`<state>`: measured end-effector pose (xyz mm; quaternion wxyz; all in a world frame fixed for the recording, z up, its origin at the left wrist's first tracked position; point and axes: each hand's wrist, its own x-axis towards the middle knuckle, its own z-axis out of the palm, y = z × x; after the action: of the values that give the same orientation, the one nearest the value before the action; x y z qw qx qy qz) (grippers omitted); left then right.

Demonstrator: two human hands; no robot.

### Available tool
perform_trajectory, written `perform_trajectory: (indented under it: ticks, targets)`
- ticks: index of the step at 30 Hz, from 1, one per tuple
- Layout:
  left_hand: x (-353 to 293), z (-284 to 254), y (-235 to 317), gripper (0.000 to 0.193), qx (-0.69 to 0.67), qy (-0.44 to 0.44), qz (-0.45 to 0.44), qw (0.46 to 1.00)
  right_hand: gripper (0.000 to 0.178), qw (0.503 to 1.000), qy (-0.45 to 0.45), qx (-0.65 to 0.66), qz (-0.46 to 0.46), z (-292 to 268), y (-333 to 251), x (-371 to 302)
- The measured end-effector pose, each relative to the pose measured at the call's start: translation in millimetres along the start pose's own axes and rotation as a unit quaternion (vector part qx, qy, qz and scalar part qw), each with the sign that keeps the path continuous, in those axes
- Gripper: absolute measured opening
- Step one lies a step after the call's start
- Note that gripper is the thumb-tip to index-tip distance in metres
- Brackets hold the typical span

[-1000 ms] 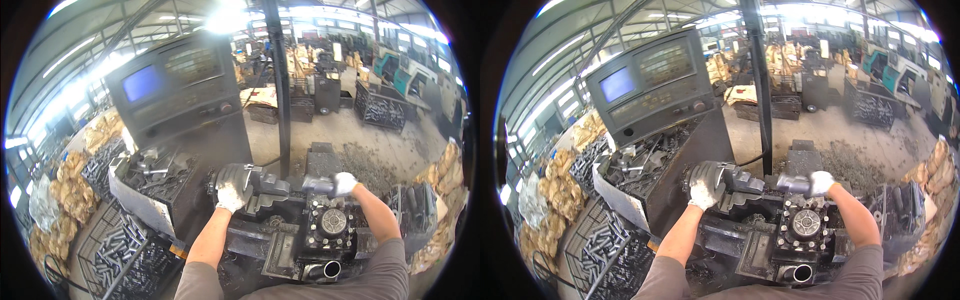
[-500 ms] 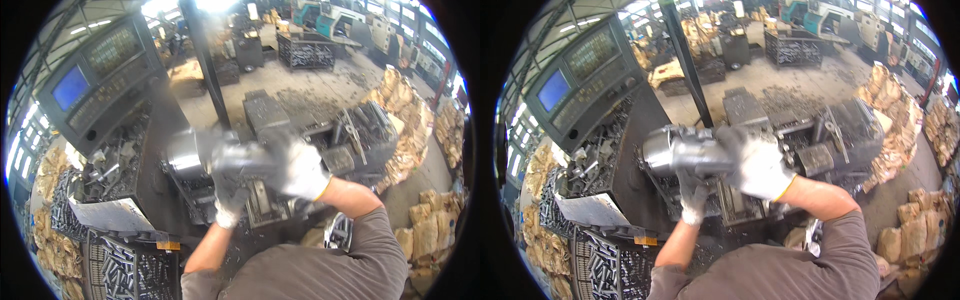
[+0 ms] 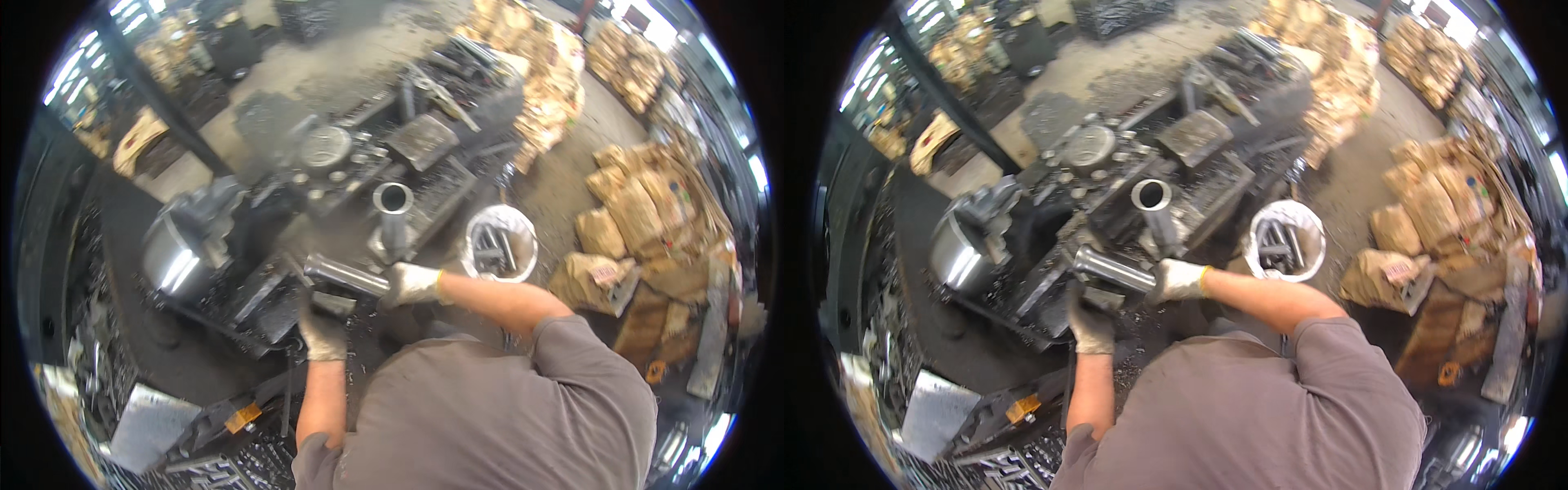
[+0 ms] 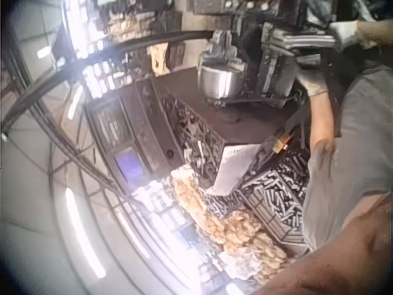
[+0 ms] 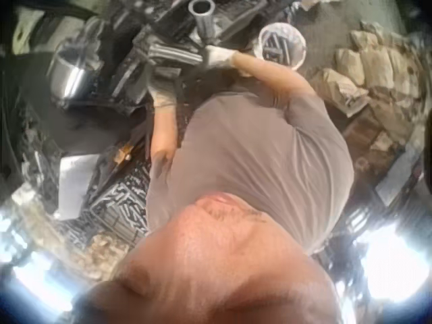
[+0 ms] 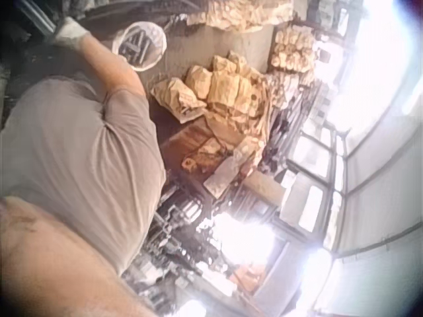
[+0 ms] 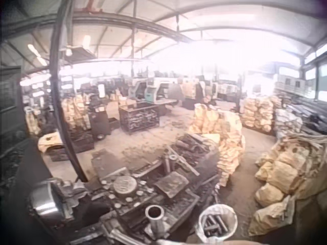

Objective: The person operates a metal turning machine, repeatedly loading cylindrical metal tubes into the chuck, starting the machine, and removing the processed parts. The person places the finished parts into a nearby basket and continues the cycle with new tubes.

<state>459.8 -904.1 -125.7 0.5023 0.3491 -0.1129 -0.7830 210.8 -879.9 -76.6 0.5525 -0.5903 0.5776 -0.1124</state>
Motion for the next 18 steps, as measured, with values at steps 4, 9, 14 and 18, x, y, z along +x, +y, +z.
perform_trajectory:
  ticks: [4, 9, 14, 18]
  targets:
    - [3, -43, 6, 0.061, -0.098, -0.109, -0.031, 0.989, 0.054, 0.994, -0.028, -0.103, 0.011, -68, 107, -89]
    - [-20, -10, 17, 0.064, -0.071, -0.043, -0.097, 0.992, 0.043, 0.932, 0.103, 0.054, 0.344, -107, 225, -172]
    - [-22, 12, 9, 0.069, -0.028, -0.129, -0.109, 0.985, 0.058, 0.904, 0.272, -0.253, 0.211, -143, 136, -109]
    - [-35, 51, -1, 0.056, -0.007, -0.112, -0.118, 0.987, 0.073, 0.948, 0.262, -0.114, -0.143, -122, 10, -52]
